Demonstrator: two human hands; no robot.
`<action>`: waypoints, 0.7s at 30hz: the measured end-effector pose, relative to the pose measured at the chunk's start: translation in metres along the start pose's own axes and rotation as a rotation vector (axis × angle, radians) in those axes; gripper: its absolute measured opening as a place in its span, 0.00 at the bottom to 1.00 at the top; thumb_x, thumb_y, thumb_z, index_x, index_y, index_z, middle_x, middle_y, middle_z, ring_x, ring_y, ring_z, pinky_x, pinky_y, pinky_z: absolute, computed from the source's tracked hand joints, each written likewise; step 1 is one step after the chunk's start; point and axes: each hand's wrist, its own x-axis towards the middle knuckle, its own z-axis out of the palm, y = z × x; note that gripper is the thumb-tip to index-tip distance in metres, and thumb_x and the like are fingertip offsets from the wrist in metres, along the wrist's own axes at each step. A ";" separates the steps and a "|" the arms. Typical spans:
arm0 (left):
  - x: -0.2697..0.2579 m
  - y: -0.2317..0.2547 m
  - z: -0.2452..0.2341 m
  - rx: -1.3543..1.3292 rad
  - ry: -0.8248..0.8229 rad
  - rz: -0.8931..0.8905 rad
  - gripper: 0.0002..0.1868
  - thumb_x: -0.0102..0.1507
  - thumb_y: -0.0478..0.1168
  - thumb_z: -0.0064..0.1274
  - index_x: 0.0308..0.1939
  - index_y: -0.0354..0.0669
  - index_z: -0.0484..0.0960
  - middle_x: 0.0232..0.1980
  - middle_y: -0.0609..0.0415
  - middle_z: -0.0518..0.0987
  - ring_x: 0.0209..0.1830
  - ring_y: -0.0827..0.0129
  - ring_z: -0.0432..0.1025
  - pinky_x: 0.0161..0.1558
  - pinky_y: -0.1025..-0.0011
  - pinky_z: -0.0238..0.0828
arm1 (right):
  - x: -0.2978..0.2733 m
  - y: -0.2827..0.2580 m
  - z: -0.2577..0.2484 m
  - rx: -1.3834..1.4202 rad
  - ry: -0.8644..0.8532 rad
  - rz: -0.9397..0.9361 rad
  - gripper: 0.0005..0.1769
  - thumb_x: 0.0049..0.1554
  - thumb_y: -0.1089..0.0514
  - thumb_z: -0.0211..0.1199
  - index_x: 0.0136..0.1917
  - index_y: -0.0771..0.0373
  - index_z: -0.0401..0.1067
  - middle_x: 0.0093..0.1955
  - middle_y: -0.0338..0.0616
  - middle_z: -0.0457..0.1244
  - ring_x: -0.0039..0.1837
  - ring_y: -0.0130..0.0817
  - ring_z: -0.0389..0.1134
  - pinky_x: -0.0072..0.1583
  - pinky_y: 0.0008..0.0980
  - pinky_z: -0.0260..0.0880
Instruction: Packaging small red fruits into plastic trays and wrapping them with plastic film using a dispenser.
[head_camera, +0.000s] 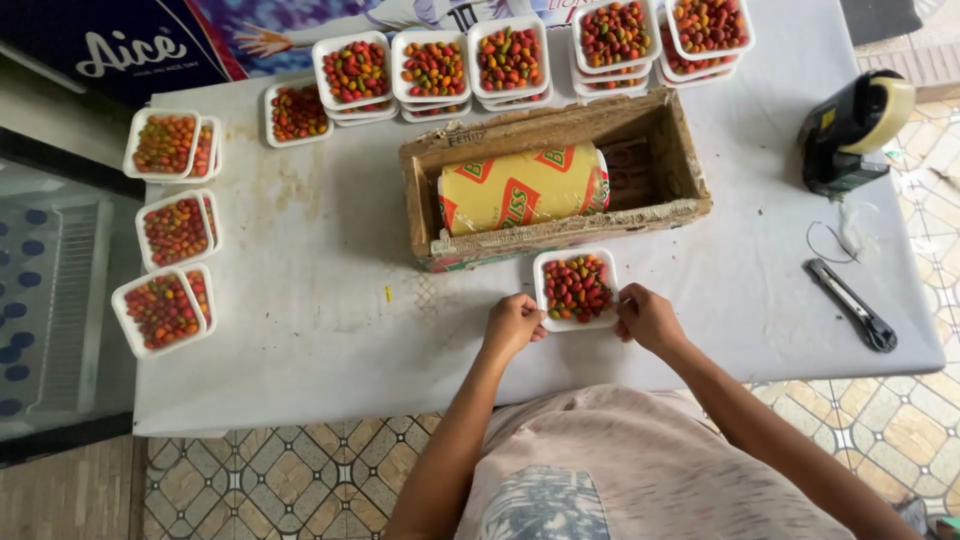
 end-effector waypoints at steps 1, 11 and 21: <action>-0.004 0.005 -0.008 -0.003 0.005 -0.004 0.07 0.61 0.34 0.57 0.42 0.34 0.82 0.28 0.43 0.84 0.22 0.69 0.80 0.25 0.81 0.82 | 0.001 -0.008 -0.010 -0.002 -0.007 -0.002 0.13 0.63 0.61 0.53 0.58 0.66 0.72 0.30 0.47 0.70 0.32 0.38 0.75 0.44 0.34 0.76; -0.022 0.128 -0.125 0.252 0.708 0.483 0.14 0.69 0.35 0.44 0.57 0.35 0.77 0.51 0.33 0.81 0.53 0.39 0.77 0.54 0.47 0.76 | 0.065 -0.125 -0.095 -0.200 0.249 -0.552 0.17 0.67 0.51 0.59 0.61 0.64 0.74 0.46 0.56 0.69 0.49 0.55 0.71 0.51 0.49 0.71; 0.046 0.118 -0.133 0.382 0.583 0.276 0.23 0.70 0.37 0.39 0.68 0.37 0.73 0.55 0.31 0.79 0.60 0.41 0.75 0.63 0.49 0.71 | 0.145 -0.116 -0.084 -0.048 0.055 -0.406 0.24 0.68 0.46 0.59 0.37 0.67 0.73 0.28 0.49 0.59 0.34 0.42 0.58 0.39 0.42 0.58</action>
